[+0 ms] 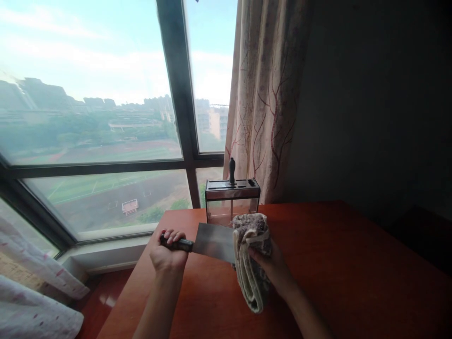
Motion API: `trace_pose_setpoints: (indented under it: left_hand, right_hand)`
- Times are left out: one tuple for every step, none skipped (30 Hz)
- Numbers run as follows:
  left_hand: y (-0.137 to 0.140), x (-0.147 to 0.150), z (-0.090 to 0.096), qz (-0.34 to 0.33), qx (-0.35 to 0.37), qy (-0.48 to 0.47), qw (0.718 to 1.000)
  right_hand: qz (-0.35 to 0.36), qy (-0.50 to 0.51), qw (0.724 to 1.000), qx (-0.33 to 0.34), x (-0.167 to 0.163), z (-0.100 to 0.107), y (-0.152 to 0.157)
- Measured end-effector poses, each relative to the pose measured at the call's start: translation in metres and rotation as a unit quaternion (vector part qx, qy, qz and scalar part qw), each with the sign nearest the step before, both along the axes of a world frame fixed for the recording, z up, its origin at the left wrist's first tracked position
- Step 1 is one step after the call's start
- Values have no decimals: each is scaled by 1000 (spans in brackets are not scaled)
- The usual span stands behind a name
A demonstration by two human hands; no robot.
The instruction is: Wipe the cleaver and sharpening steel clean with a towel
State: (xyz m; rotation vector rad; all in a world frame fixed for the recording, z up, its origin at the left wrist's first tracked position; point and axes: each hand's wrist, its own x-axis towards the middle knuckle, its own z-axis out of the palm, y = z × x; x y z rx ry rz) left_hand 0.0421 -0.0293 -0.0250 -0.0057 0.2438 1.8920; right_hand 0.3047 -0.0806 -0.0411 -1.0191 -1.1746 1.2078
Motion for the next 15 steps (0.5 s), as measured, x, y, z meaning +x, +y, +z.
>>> trace_pose_setpoints:
  left_hand:
    - [0, 1, 0, 6, -3, -9, 1000]
    - [-1, 3, 0, 7, -1, -15, 1000]
    - [-2, 5, 1, 3, 8, -19, 1000]
    - [-3, 8, 1, -9, 21, -21, 1000]
    - [-4, 12, 2, -26, 38, -22, 999]
    - [-5, 15, 4, -46, 53, -21, 997]
    - [-6, 20, 5, -65, 64, -15, 996]
    - [-7, 24, 5, -79, 66, 0, 995]
    - [-7, 29, 6, -88, 59, 25, 994]
    - [-8, 33, 6, -92, 41, 58, 993]
    - [-9, 36, 5, -94, 18, 95, 991]
    - [-9, 39, 3, -98, -4, 132, 986]
    - [-11, 41, 1, -107, -22, 168, 980]
    - [-12, 42, -1, -123, -35, 204, 971]
    - [-14, 42, -3, -144, -46, 241, 959]
  right_hand:
    - [-28, 44, 998, -23, -5, -7, -1]
    - [-55, 82, 994, -37, -10, -12, -1]
    - [-80, 113, 989, -45, -14, -16, -1]
    - [-106, 137, 984, -49, -16, -19, 1]
    - [-125, 155, 979, -50, -17, -20, 3]
    - [-138, 167, 975, -53, -16, -20, 7]
    - [-145, 176, 972, -55, -14, -20, 11]
    - [-148, 182, 970, -55, -10, -19, 15]
    - [-150, 186, 970, -55, -5, -18, 20]
    - [-155, 187, 969, -51, 1, -18, 25]
    - [-163, 189, 967, -45, 7, -18, 30]
    - [-168, 192, 966, -39, 14, -19, 35]
    - [-170, 196, 965, -36, 19, -20, 38]
    - [-170, 202, 964, -37, 25, -22, 42]
    - [-168, 209, 963, -41, 29, -23, 44]
